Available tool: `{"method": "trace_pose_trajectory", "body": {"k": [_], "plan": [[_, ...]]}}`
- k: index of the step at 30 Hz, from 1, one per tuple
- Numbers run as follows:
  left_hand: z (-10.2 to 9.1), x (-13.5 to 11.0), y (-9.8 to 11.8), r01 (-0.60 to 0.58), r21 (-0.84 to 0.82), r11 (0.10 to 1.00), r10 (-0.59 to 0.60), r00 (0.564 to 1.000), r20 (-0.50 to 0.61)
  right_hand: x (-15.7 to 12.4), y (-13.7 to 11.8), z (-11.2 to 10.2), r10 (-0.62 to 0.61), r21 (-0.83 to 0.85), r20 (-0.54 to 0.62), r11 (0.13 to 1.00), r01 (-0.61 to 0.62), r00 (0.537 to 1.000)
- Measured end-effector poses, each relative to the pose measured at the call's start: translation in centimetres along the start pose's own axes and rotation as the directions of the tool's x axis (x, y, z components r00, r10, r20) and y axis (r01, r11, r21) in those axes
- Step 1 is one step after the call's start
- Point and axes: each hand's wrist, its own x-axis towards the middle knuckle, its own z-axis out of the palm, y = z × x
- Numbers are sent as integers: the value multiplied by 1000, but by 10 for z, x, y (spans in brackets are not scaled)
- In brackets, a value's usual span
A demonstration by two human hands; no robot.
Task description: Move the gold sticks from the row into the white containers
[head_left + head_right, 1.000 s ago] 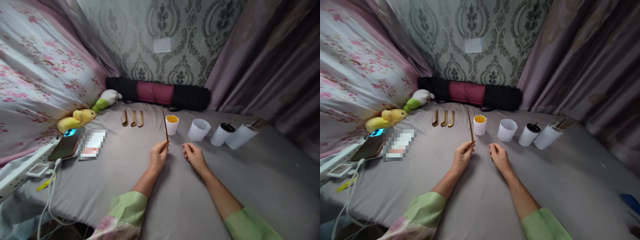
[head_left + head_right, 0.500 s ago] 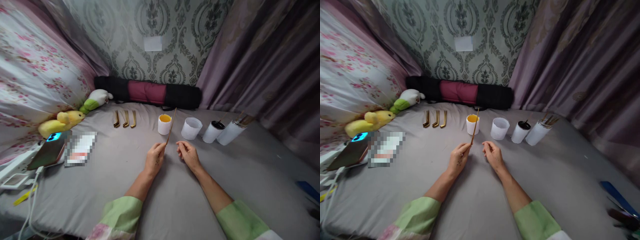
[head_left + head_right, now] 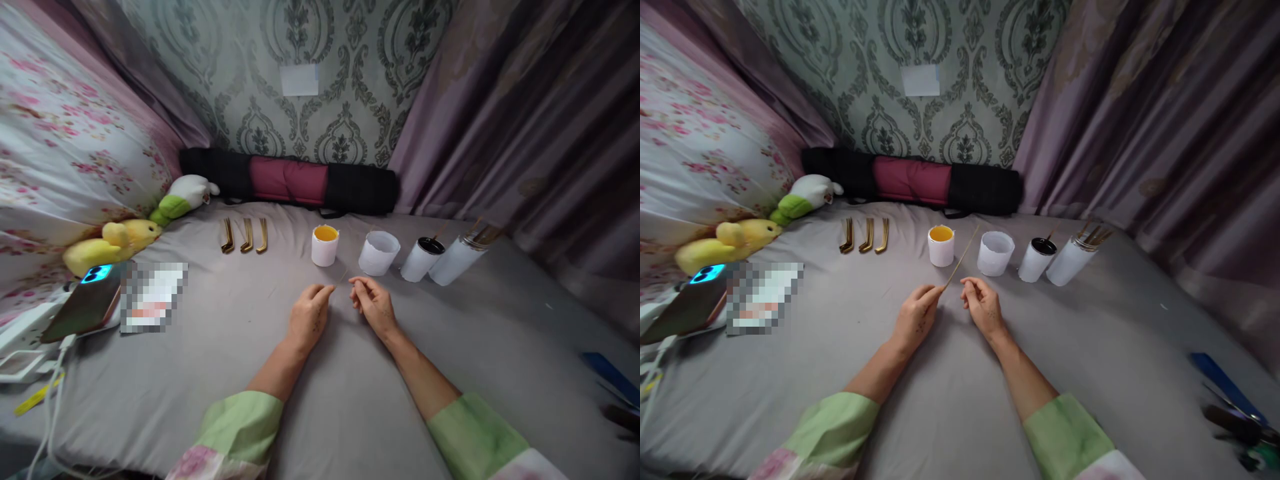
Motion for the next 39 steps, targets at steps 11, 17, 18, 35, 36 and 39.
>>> {"method": "trace_pose_trajectory", "body": {"k": [11,17,18,35,36,39], "plan": [[-1,0,7,-180,391,903,152,983,103,0,0,1,-51,76,6,996,51,999],[0,0,6,-198,454,869,146,978,147,-1,1,0,-42,106,17,994,40,999],[0,0,6,-199,458,866,145,978,150,-1,1,0,-37,113,20,993,34,999],[1,-1,7,-211,521,827,122,972,200,0,-2,0,95,236,57,966,-106,994],[1,-1,7,-209,518,829,120,973,200,0,-3,0,98,238,58,965,-110,993],[1,-1,7,-208,507,837,120,972,201,-1,-4,0,106,240,56,964,-117,993]]}}
